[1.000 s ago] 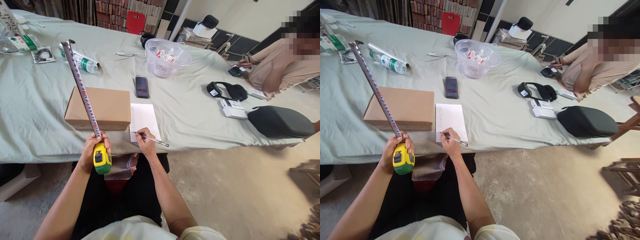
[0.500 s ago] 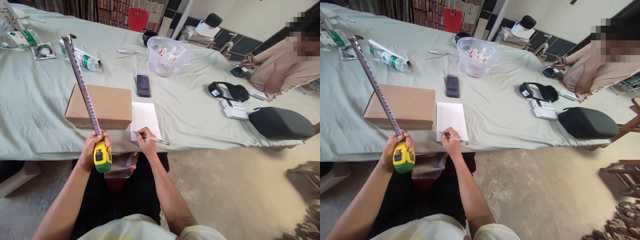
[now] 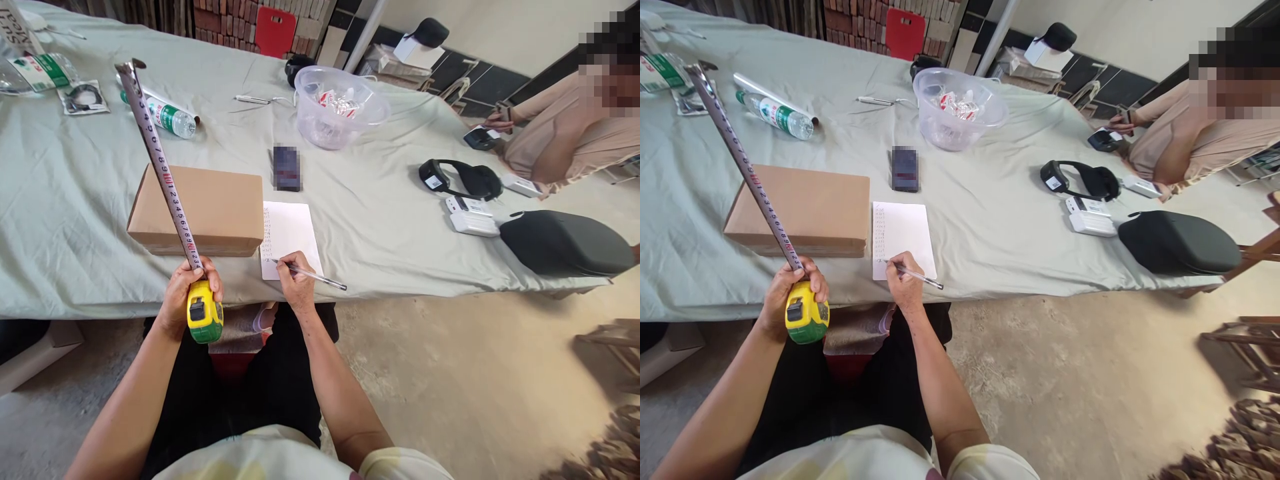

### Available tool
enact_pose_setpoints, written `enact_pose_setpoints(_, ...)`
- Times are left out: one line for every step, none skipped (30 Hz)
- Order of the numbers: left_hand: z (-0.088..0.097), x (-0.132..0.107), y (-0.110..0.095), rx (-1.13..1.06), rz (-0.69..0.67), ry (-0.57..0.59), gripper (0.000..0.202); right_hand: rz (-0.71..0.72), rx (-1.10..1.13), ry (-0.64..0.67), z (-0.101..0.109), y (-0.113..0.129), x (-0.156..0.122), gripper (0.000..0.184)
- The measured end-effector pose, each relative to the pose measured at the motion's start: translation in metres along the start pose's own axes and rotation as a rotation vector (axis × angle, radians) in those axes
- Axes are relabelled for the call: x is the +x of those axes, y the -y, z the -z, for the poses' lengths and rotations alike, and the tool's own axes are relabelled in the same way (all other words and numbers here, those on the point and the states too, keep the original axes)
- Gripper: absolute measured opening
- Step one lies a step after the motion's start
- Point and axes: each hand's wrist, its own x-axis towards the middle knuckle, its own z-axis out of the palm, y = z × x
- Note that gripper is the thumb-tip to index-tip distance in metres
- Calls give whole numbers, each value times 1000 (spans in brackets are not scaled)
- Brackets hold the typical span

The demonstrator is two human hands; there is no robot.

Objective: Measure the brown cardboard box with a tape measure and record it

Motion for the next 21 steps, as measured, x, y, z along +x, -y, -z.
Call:
enact_pose_setpoints(0, 0, 0, 0, 0, -2, 11, 0, -4, 1, 0, 0, 0, 9)
enact_pose_setpoints(0, 0, 0, -1, 1, -3, 11, 2, -8, 5, 0, 0, 0, 9)
enact_pose_setpoints(0, 0, 0, 0, 2, -4, 11, 4, -10, 9, -1, 0, 0, 8)
enact_pose_setpoints(-1, 0, -1, 0, 3, -4, 11, 6, -13, 12, -1, 0, 0, 8)
enact_pose_setpoints(-1, 0, -1, 2, 4, -4, 10, 9, -18, 15, -1, 0, 0, 8)
enact_pose_setpoints(-1, 0, -1, 4, 5, -6, 10, 11, -24, 20, -2, 0, 0, 8)
enact_pose_setpoints(-2, 0, -1, 6, 6, -9, 9, 11, -30, 24, -2, 0, 1, 8)
enact_pose_setpoints(-2, 0, -1, 8, 7, -14, 8, 10, -36, 28, -2, 0, 1, 8)
enact_pose_setpoints(-2, 0, -1, 10, 7, -19, 8, 9, -44, 31, -2, 0, 1, 8)
enact_pose_setpoints(-2, 0, -1, 11, 7, -23, 7, 11, -55, 34, -2, 0, 1, 8)
enact_pose_setpoints(-2, 0, -1, 10, 7, -26, 7, 14, -67, 36, -2, 0, 1, 8)
enact_pose_setpoints(-2, 0, -1, 9, 8, -27, 8, 20, -77, 38, -2, 0, 1, 8)
enact_pose_setpoints(-2, 0, -1, 8, 10, -27, 8, 27, -81, 40, -2, 0, 0, 8)
enact_pose_setpoints(-1, 0, -1, 6, 14, -27, 9, 30, -76, 44, -2, 0, 0, 9)
enact_pose_setpoints(-1, 0, -1, 6, 17, -26, 9, 30, -63, 47, -1, 0, 0, 9)
enact_pose_setpoints(-1, 0, -1, 6, 20, -25, 9, 27, -45, 50, -1, 0, 0, 10)
enact_pose_setpoints(-1, 0, -1, 8, 20, -26, 9, 23, -30, 52, -1, -1, 0, 10)
enact_pose_setpoints(-1, -1, -1, 9, 19, -27, 9, 19, -26, 53, -1, -1, 0, 10)
enact_pose_setpoints(-1, -1, -1, 11, 17, -29, 9, 19, -32, 52, -2, -1, 0, 9)
enact_pose_setpoints(-1, -1, -1, 12, 13, -30, 9, 20, -42, 51, -2, -1, 1, 9)
enact_pose_setpoints(-2, -1, -1, 12, 10, -30, 9, 23, -53, 49, -2, -1, 1, 9)
